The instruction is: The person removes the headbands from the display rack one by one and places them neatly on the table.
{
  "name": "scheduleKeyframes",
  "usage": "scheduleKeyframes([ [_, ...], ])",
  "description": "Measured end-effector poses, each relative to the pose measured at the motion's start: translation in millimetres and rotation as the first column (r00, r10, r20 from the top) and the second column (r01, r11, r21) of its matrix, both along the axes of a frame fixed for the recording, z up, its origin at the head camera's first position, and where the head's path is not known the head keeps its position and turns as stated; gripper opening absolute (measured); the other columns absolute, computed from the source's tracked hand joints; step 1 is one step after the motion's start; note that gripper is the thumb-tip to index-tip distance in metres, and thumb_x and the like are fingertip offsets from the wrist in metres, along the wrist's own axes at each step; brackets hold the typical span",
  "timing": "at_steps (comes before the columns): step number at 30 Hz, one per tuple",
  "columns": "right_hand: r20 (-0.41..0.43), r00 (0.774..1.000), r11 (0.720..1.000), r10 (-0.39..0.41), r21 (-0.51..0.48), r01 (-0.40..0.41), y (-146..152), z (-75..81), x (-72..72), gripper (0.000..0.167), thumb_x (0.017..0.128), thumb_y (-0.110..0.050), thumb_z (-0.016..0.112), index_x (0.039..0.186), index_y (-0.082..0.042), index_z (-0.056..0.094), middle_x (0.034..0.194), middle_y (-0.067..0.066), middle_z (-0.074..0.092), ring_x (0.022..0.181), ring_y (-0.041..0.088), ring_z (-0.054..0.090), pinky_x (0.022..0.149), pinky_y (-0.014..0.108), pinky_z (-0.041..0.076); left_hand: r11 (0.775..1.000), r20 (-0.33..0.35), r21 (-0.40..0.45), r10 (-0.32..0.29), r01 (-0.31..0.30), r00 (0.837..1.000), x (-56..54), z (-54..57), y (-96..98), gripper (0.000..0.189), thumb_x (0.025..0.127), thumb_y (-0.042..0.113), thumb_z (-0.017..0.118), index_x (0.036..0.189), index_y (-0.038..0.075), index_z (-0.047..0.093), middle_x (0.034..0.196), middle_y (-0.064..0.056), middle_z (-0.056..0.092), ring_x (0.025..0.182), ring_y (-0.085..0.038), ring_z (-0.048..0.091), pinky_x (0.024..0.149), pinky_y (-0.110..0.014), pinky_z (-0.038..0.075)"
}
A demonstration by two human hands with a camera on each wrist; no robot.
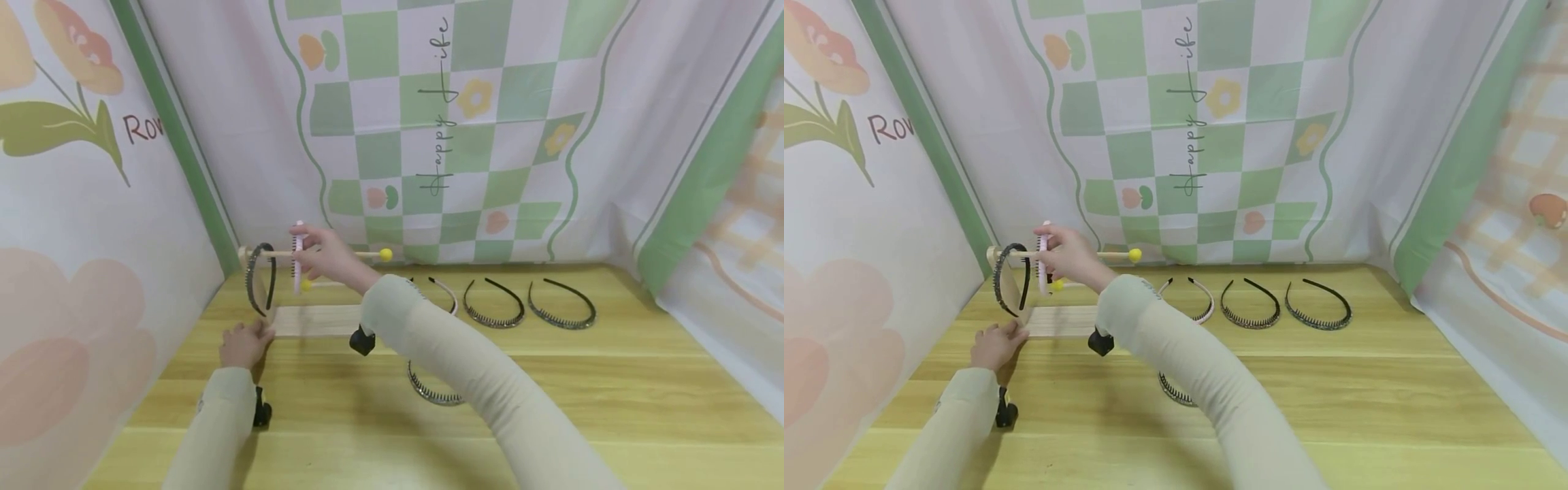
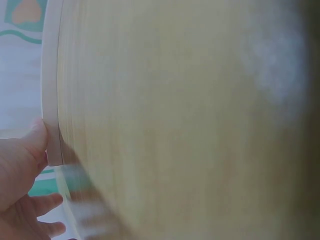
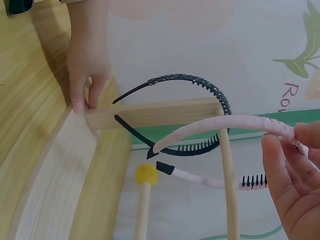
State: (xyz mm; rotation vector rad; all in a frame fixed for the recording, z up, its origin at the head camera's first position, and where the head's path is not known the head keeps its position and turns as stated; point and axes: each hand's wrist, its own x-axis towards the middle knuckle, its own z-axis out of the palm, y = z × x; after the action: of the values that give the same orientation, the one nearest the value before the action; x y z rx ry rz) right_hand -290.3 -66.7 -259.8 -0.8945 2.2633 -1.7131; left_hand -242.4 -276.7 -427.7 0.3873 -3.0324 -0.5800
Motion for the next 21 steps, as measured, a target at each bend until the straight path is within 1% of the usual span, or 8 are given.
scheduleKeyframes([
  [2,0.003,1.0,1.0,-0.003,-0.006,0.003,3.0,1.1,0.1,0.048,0.088,-0.002,0.06,0.133,-0.011,0.048,0.096,0.009,0.056,0.08,0.033,0.063,0.062,0.035,0.054,1.0,-0.004,-0.001,-0.001,0.001,1.0,0.4,-0.5,0.1,0.056,0.096,0.04,0.044,0.138,0.004,0.038,0.132,-0.037,0.031,0.114,-0.055,0.029,0.086,-0.063,0.033],
  [5,0.0,1.0,1.0,-0.01,-0.01,0.01,7.6,2.5,-0.3,0.048,0.088,-0.002,0.06,0.133,-0.012,0.048,0.097,0.009,0.056,0.078,0.03,0.063,0.061,0.033,0.054,1.0,-0.011,0.001,-0.005,0.005,1.0,0.5,-1.2,-0.2,0.056,0.096,0.04,0.044,0.138,0.004,0.038,0.132,-0.037,0.031,0.114,-0.055,0.029,0.086,-0.063,0.033],
  [9,-0.018,0.999,0.999,-0.033,-0.005,0.033,13.9,4.9,-1.4,0.047,0.088,-0.002,0.06,0.133,-0.012,0.049,0.097,0.009,0.057,0.073,0.024,0.063,0.06,0.032,0.054,1.0,-0.022,0.003,-0.011,0.011,1.0,0.3,-1.5,-0.2,0.056,0.096,0.04,0.044,0.138,0.003,0.038,0.131,-0.037,0.032,0.113,-0.055,0.03,0.085,-0.063,0.033],
  [11,-0.027,0.999,0.999,-0.045,-0.001,0.045,17.1,6.5,-1.5,0.047,0.088,-0.002,0.06,0.132,-0.012,0.049,0.097,0.009,0.057,0.072,0.022,0.063,0.06,0.032,0.054,1.0,-0.025,0.004,-0.008,0.008,1.0,0.3,-1.3,0.2,0.056,0.096,0.04,0.044,0.138,0.003,0.038,0.131,-0.037,0.033,0.113,-0.055,0.031,0.085,-0.063,0.033],
  [14,-0.032,0.998,0.999,-0.048,0.003,0.048,22.9,8.6,-2.7,0.046,0.088,-0.002,0.06,0.132,-0.012,0.049,0.098,0.01,0.057,0.075,0.026,0.063,0.062,0.034,0.054,1.0,-0.023,0.005,-0.004,0.004,1.0,1.4,1.1,1.7,0.055,0.096,0.04,0.045,0.137,0.003,0.039,0.13,-0.037,0.034,0.112,-0.054,0.031,0.084,-0.062,0.034],
  [17,-0.019,0.999,0.999,-0.039,-0.005,0.039,29.7,10.6,-3.4,0.046,0.089,-0.002,0.059,0.132,-0.011,0.049,0.1,0.012,0.056,0.079,0.03,0.062,0.063,0.035,0.054,1.0,-0.022,0.005,-0.001,0.001,1.0,2.3,2.5,2.4,0.055,0.096,0.04,0.045,0.137,0.003,0.04,0.13,-0.037,0.034,0.112,-0.054,0.031,0.084,-0.062,0.034],
  [21,0.018,0.999,0.999,-0.043,-0.013,0.044,38.5,14.2,-3.8,0.046,0.089,-0.003,0.059,0.132,-0.014,0.048,0.103,0.012,0.055,0.079,0.029,0.061,0.062,0.033,0.054,1.0,-0.025,0.012,-0.003,0.003,1.0,1.5,0.6,0.9,0.055,0.096,0.04,0.045,0.137,0.003,0.04,0.131,-0.037,0.033,0.113,-0.054,0.03,0.084,-0.063,0.034],
])
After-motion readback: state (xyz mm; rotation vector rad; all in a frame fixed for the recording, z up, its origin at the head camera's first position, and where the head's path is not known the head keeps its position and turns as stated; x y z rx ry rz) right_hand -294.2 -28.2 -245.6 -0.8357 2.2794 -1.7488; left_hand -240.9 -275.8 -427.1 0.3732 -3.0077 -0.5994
